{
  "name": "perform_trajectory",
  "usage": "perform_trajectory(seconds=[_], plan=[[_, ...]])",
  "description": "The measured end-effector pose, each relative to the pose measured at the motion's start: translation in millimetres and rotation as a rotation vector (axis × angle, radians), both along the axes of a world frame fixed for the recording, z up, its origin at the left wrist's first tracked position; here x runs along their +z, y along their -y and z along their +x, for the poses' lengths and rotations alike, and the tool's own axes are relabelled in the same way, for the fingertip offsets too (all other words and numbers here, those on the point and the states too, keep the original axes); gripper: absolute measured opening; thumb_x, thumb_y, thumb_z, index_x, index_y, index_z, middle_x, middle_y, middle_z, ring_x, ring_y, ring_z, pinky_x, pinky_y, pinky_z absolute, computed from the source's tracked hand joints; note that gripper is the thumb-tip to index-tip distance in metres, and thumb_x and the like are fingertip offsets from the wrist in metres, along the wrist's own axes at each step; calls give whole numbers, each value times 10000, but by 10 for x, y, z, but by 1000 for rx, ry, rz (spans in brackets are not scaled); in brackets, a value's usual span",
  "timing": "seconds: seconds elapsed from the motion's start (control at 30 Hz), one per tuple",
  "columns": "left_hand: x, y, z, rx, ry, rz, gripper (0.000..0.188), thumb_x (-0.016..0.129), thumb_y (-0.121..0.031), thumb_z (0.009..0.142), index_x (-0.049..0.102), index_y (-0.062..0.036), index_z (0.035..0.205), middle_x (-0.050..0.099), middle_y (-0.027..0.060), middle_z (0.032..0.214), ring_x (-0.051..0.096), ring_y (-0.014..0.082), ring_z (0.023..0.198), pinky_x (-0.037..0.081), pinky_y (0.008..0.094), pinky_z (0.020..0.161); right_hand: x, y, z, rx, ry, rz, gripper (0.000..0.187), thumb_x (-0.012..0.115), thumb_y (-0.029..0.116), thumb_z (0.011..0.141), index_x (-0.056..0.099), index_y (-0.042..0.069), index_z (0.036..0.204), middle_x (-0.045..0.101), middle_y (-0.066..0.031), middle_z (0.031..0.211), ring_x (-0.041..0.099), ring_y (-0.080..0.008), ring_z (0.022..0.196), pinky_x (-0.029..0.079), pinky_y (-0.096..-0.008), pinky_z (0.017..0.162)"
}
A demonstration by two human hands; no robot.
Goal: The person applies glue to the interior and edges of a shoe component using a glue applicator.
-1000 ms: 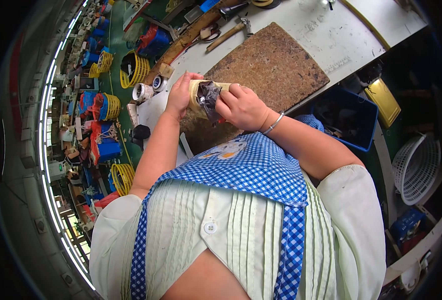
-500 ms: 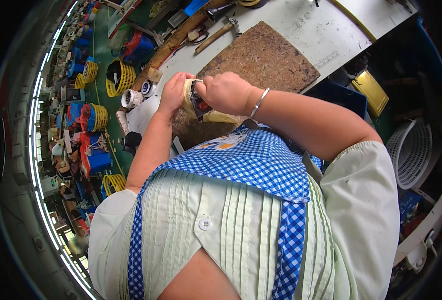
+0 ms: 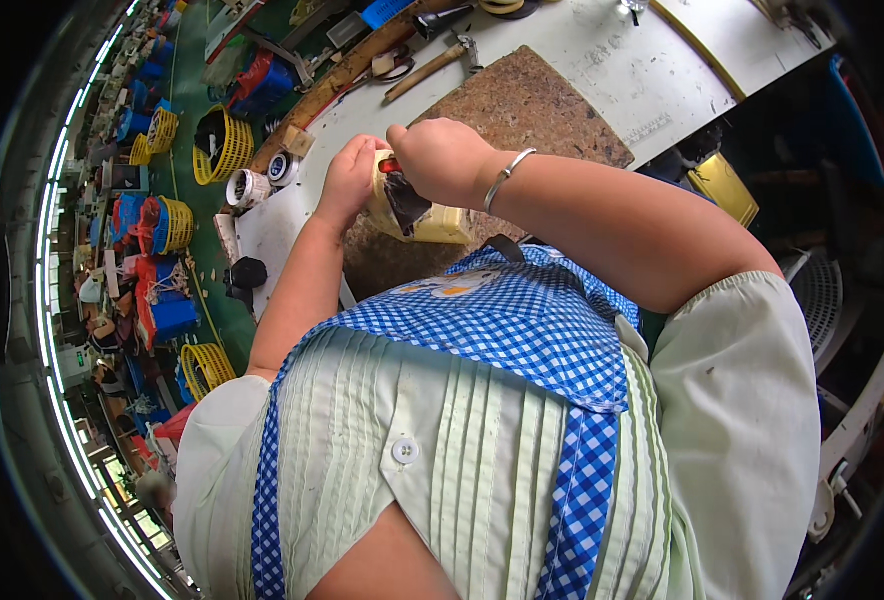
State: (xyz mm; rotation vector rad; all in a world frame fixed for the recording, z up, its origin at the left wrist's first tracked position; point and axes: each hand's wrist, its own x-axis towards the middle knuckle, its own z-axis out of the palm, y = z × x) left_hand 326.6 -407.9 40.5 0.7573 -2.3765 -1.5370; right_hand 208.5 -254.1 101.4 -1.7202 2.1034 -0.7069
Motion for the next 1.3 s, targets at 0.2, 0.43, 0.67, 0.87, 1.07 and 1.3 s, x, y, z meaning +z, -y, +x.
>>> perform_trajectory(seconds=[0.2, 0.43, 0.67, 0.87, 1.07, 1.3], plan=[[54, -39, -46, 48, 19, -59, 265, 372, -186, 867, 560, 0, 849, 597, 124, 776, 560, 202, 722, 441, 315, 690, -41, 150, 5, -51, -1, -63, 190, 556, 134, 759, 529, -6, 885, 588, -199, 689, 582, -367, 680, 462, -424, 635], [19, -44, -9, 20, -11, -29, 243, 367, -186, 882, 547, -23, 871, 569, 77, 791, 527, 146, 733, 426, 277, 697, -51, 194, -140, -33, 110, -98, 218, 563, 178, 784, 568, -33, 839, 595, -218, 719, 588, -367, 709, 473, -400, 656], [-1, -70, 2, -10, -87, -204, 230, 383, -167, 868, 544, -5, 841, 591, 142, 788, 566, 245, 736, 442, 324, 700, -86, 366, -223, 28, 52, -38, 226, 547, 166, 779, 556, -56, 818, 591, -215, 690, 600, -339, 669, 480, -380, 629], [3, -109, 46, 30, -87, -180, 202, 401, -147, 870, 547, -10, 842, 589, 154, 791, 574, 273, 755, 444, 336, 704, -57, 456, -335, 47, 240, 203, 175, 537, 145, 776, 578, -23, 747, 602, -102, 622, 586, -184, 542, 466, -304, 505], [23, -226, 113, 64, -123, -275, 202, 400, -141, 867, 555, -12, 848, 590, 164, 789, 581, 290, 750, 451, 347, 693, -66, 502, -364, 13, 375, 394, 198, 557, 164, 776, 597, -5, 679, 582, -41, 585, 502, -125, 467, 419, -273, 452], [-19, -221, 212, 62, -170, -249, 217, 395, -147, 861, 565, -13, 862, 603, 166, 816, 587, 312, 777, 457, 357, 711, -85, 392, 17, 30, 469, 528, 239, 602, 221, 772, 597, -4, 695, 544, -47, 555, 487, -121, 467, 381, -259, 430]])
